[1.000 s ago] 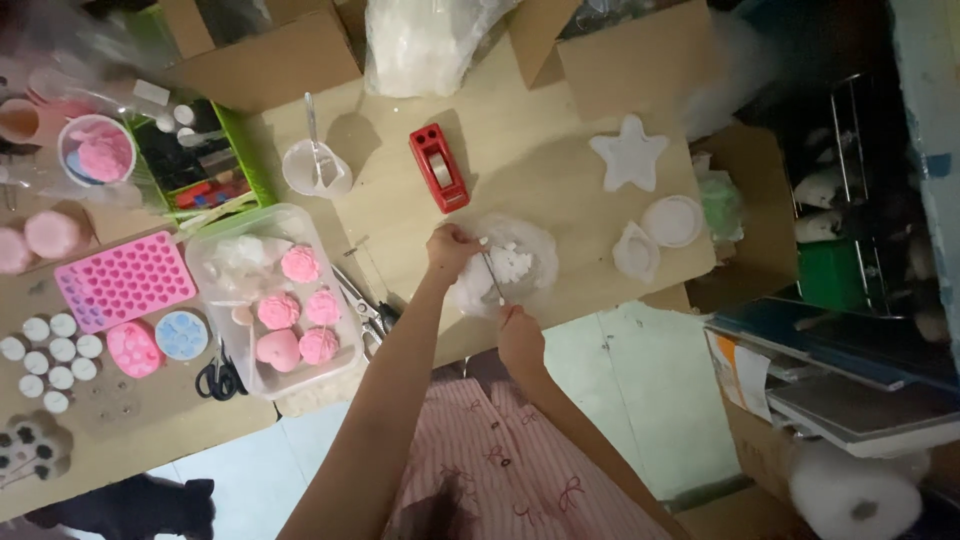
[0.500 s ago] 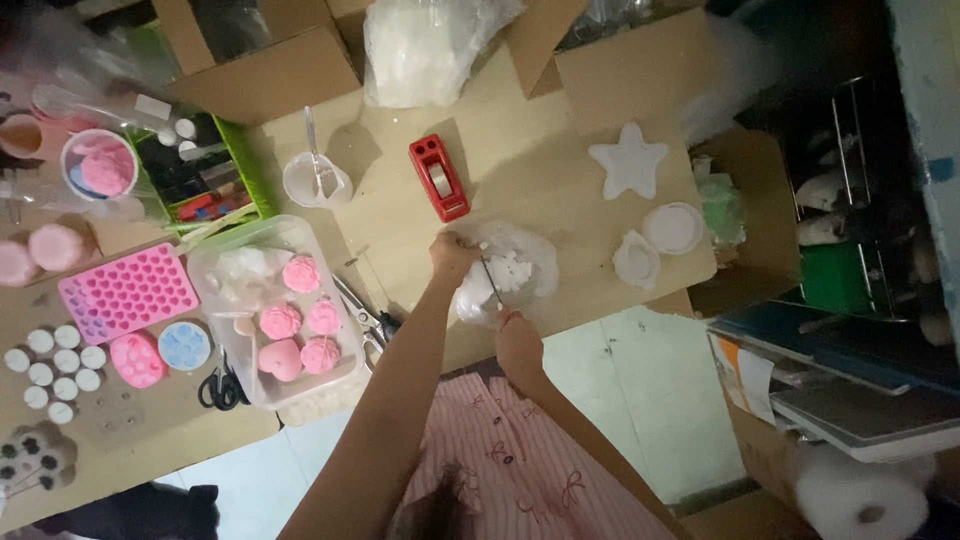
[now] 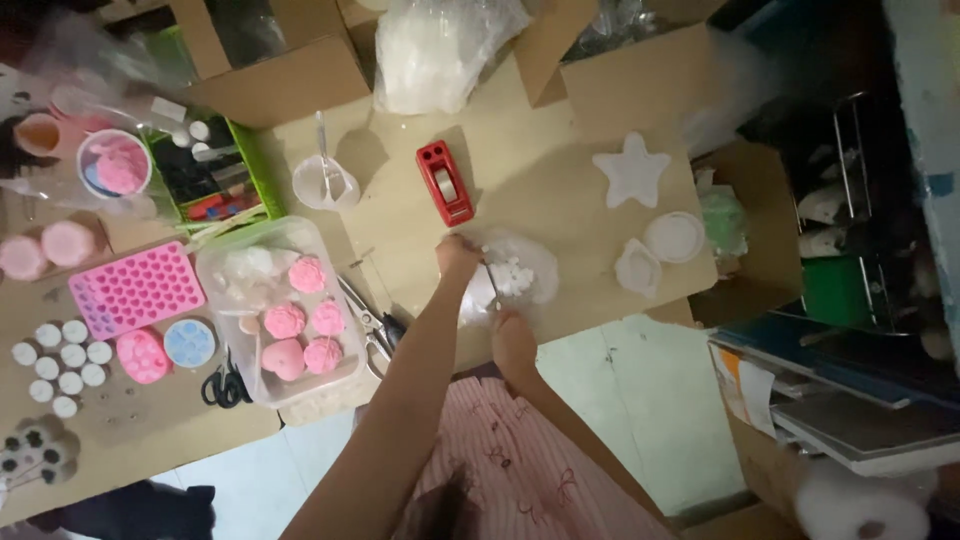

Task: Preparing and decorating small candles using molds and wax.

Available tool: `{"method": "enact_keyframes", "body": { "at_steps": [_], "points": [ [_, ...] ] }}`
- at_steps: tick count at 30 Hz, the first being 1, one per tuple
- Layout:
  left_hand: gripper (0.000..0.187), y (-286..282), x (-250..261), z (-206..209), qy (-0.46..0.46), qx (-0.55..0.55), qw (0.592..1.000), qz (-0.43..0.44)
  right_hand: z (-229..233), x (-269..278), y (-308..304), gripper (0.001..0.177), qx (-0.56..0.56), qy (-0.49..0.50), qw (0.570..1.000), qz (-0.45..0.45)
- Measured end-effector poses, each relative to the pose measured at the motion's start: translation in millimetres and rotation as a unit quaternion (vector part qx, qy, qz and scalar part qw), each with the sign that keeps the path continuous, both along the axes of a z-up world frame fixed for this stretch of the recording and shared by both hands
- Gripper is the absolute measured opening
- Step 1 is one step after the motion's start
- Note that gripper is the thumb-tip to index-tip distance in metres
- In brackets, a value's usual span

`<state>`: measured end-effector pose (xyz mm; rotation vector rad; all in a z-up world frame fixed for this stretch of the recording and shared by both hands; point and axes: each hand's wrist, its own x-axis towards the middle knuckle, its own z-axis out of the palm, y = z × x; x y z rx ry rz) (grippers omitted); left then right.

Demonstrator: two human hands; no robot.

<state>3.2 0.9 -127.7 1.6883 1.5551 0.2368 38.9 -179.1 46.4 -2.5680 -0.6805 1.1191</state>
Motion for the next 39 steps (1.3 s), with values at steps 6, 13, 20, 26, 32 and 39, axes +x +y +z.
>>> {"method": "enact_keyframes", "body": {
  "at_steps": [6,13,20,26,32,39],
  "points": [
    [0.018,6.2,15.3,21.3,0.040,0.066,0.997,0.025,5.0,2.1,20.3,0.056,0.046,-0.021,0.998,-0.030],
    [0.031,3.8,-0.7,60.9,0.060,-0.019,0.998,0.031,-45.4,-2.2,-12.3,0.055,0.053,-0.033,0.998,-0.004],
    [0.043,-8.3,-8.7,67.9,-0.045,0.015,0.999,0.019,-29.0,-11.3,-54.5,0.044,0.081,-0.071,0.992,0.072],
    [0.047,-18.4,-16.0,91.5,-0.060,-0.035,0.997,-0.017,-25.0,-9.3,-61.7,0.042,0.031,-0.007,0.999,0.019],
    [0.055,-33.3,-34.1,139.7,-0.101,0.084,0.985,-0.109,-58.3,17.5,-63.3,0.046,0.098,0.001,0.992,0.081],
    [0.101,-64.7,-49.8,228.9,-0.074,0.082,0.983,-0.147,23.8,32.8,-57.8,0.061,0.053,-0.026,0.998,0.031]
  ]
}}
